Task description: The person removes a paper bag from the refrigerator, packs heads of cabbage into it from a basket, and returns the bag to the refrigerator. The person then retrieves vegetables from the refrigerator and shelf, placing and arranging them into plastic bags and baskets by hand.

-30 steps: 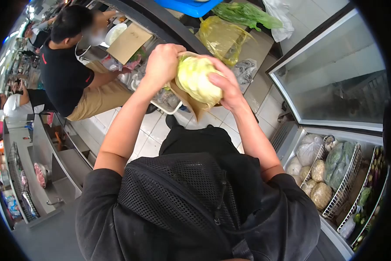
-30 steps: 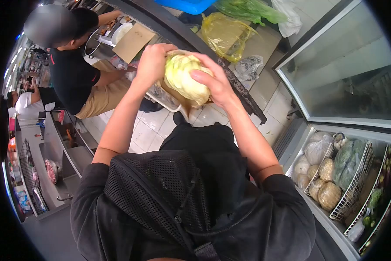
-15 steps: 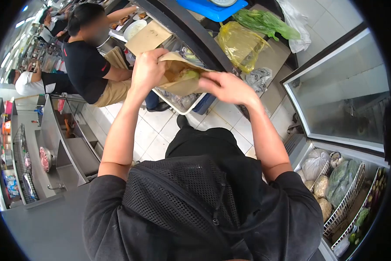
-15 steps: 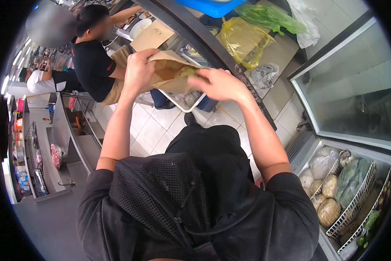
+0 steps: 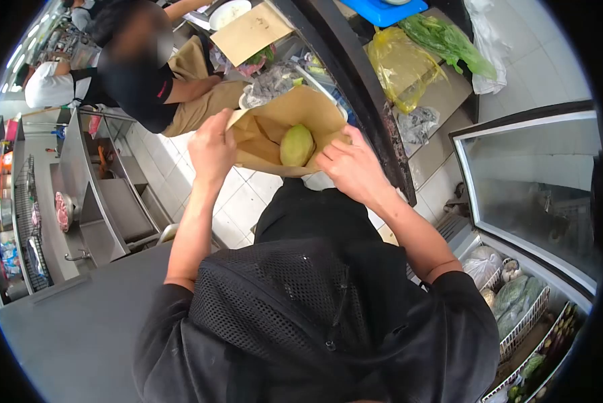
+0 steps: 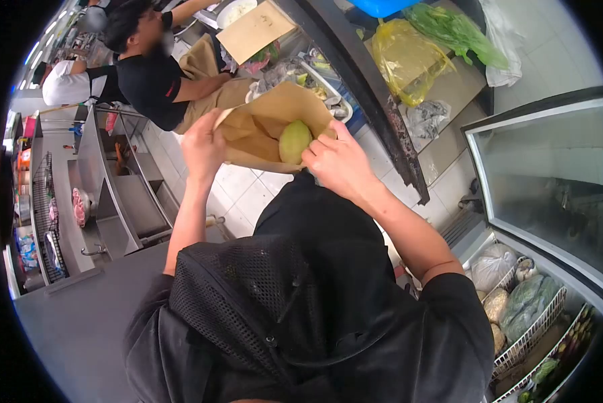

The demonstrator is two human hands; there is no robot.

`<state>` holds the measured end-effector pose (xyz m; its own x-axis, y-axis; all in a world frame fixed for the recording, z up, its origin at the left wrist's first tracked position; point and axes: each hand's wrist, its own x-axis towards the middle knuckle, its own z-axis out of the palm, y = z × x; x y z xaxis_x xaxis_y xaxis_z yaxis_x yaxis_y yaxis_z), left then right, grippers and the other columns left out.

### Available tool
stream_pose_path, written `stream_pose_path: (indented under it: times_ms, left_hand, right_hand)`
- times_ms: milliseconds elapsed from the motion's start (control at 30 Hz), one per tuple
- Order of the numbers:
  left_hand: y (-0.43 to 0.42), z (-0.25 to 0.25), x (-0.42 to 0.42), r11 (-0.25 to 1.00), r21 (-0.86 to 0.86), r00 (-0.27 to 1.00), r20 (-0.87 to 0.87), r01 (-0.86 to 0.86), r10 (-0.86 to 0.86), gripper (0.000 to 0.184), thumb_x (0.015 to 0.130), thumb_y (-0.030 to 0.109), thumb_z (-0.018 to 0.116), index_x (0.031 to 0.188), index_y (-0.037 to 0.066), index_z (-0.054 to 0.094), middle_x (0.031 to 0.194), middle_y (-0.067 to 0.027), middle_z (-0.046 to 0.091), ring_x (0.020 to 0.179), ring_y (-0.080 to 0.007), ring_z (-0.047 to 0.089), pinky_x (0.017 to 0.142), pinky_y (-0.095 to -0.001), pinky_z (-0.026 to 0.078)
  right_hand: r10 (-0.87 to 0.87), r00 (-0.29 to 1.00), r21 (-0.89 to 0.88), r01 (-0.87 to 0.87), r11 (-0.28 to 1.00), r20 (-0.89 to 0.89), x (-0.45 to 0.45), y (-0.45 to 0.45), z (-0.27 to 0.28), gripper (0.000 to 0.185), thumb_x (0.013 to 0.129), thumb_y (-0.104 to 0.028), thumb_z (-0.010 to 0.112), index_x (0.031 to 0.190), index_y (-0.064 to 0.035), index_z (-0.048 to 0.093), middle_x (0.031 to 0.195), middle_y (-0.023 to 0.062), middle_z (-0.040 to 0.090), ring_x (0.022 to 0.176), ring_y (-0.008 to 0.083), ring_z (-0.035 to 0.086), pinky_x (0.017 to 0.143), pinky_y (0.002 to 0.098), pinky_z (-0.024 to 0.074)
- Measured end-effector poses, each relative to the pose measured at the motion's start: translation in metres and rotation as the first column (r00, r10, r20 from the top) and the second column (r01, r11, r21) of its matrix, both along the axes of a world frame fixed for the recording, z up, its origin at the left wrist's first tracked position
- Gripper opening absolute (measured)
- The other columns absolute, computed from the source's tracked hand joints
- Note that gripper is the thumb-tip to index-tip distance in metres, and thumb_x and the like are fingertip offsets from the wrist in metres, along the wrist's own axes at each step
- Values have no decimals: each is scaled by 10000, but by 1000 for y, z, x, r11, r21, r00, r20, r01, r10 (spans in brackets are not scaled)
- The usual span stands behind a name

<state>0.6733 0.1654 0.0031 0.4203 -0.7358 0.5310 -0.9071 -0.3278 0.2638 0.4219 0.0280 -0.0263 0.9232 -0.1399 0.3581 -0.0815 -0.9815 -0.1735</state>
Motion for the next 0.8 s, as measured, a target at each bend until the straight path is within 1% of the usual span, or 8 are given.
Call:
stream_pose_path:
  times_ms: [100,167,300,433,500,567,600,800]
  left_hand:
    - [10,-2,8,998,-43,998,-43,-54,52,262,782,43,612,1018,98,711,895,-144,704,788,-357,678,688,-427,540]
    - [11,-3,21,991,131,995,-92,-21,34,263,773,28,608,1006,84,718,893,-137,715,793,-340,688,692,-397,545]
    - [19,40,7,1000,-30,979,-205,-6,0,289,749,-16,600,998,63,725,912,-144,723,811,-334,698,722,-383,553]
    - [25,31,28,1000,20,1000,-22,19,-19,359,728,-37,598,1048,74,718,895,-139,718,792,-333,695,716,-374,554]
    - [31,29,30,1000,-8,992,-128,22,-23,371,721,-22,606,1058,88,716,867,-138,708,775,-341,688,702,-405,550]
    - [29,14,55,995,60,992,-94,-83,89,381,704,-28,604,1044,99,720,833,-130,698,748,-340,679,679,-420,544]
    - [33,15,58,993,94,997,-16,-76,78,384,701,-35,604,1043,98,719,821,-124,695,739,-331,680,669,-414,543]
    - [38,6,67,996,45,983,-165,-74,81,370,713,-40,584,1043,62,718,859,-136,707,761,-326,688,687,-402,544]
  right_hand:
    - [-13,998,-27,11,1000,-62,18,-5,-12,54,749,-98,616,775,-123,656,747,29,625,831,179,646,978,399,415]
    - [41,987,-22,-45,999,-157,25,-9,-6,35,743,-103,616,757,-120,643,725,24,609,811,179,641,945,358,423]
    - [60,998,-33,-61,998,-14,41,-7,37,28,750,-79,596,752,-106,600,706,31,560,795,193,611,954,349,418]
    - [122,980,-32,-128,991,-156,49,-9,44,21,752,-82,599,753,-101,607,721,34,576,803,200,614,919,340,428]
    - [160,965,-9,-165,986,-208,52,-5,45,26,755,-81,597,757,-100,615,735,37,593,810,205,620,907,338,431]
    - [122,971,32,-118,993,-205,61,-11,22,38,752,-80,598,754,-97,631,747,42,619,815,207,630,894,335,433]
    - [121,925,18,-123,992,-361,65,-12,17,36,742,-81,605,745,-96,637,737,41,625,819,205,634,891,334,433]
    - [77,959,44,-68,997,-271,83,5,4,27,735,-96,617,754,-94,636,758,33,626,843,189,630,995,367,418]
